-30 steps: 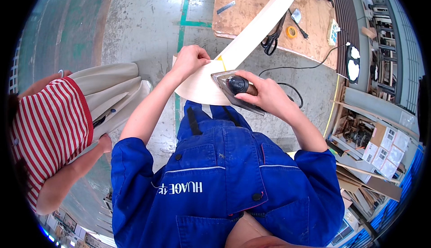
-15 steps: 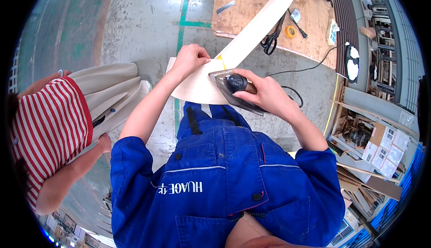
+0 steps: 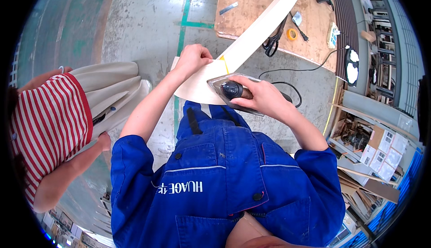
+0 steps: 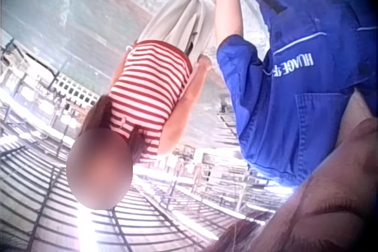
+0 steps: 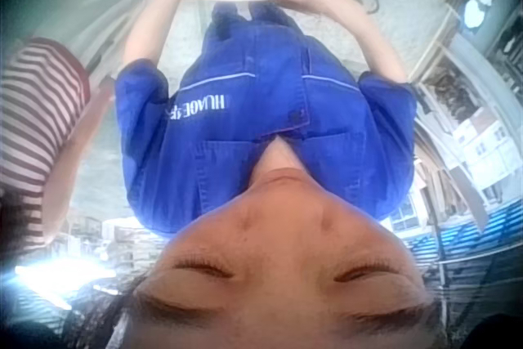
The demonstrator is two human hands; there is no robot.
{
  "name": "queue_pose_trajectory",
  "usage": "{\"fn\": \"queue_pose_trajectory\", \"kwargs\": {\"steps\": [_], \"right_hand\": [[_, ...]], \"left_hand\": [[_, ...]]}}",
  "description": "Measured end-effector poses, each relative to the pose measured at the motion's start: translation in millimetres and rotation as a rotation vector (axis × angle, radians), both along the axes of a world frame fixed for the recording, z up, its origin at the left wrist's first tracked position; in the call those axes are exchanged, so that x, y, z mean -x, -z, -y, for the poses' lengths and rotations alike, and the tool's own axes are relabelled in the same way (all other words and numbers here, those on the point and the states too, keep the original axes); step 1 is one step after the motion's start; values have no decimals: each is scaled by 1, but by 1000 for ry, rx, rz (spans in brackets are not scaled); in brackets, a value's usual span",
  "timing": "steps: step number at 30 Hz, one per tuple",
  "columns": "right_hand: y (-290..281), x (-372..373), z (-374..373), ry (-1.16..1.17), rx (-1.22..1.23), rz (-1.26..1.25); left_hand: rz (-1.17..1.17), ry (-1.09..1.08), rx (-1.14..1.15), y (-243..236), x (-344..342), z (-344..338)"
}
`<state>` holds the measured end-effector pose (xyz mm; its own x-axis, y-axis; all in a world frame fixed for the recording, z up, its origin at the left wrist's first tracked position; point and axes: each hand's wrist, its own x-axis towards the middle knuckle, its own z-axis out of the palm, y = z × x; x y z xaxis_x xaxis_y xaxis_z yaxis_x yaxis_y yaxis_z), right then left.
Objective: The person cuts a strip of wood veneer with shears, applies adhesive to a curved wooden part using a roller, and presses the veneer onto the edge by hand and with an iron.
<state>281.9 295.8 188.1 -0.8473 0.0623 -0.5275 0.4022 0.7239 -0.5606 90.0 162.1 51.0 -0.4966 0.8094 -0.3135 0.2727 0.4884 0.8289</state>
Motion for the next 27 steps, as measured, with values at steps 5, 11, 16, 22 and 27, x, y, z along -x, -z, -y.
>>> {"fn": "queue_pose_trajectory", "kwargs": {"steps": [5,11,16,22,27], "right_hand": [[-2,4,-1,63,-12,5],[3,10,-2,126,-44,-56],[3,8,-2,105,-45,-59],[1,0,3,45,-25,-34],[-3,-1,6,7,-8,-27]], "left_hand": [[-13,5,-7,4,1,0],[-13,16,30,-9,0,0],[7,13,17,-5,0,1],[1,13,12,-3,-2,2],[-29,14,4,0,-3,4]]}}
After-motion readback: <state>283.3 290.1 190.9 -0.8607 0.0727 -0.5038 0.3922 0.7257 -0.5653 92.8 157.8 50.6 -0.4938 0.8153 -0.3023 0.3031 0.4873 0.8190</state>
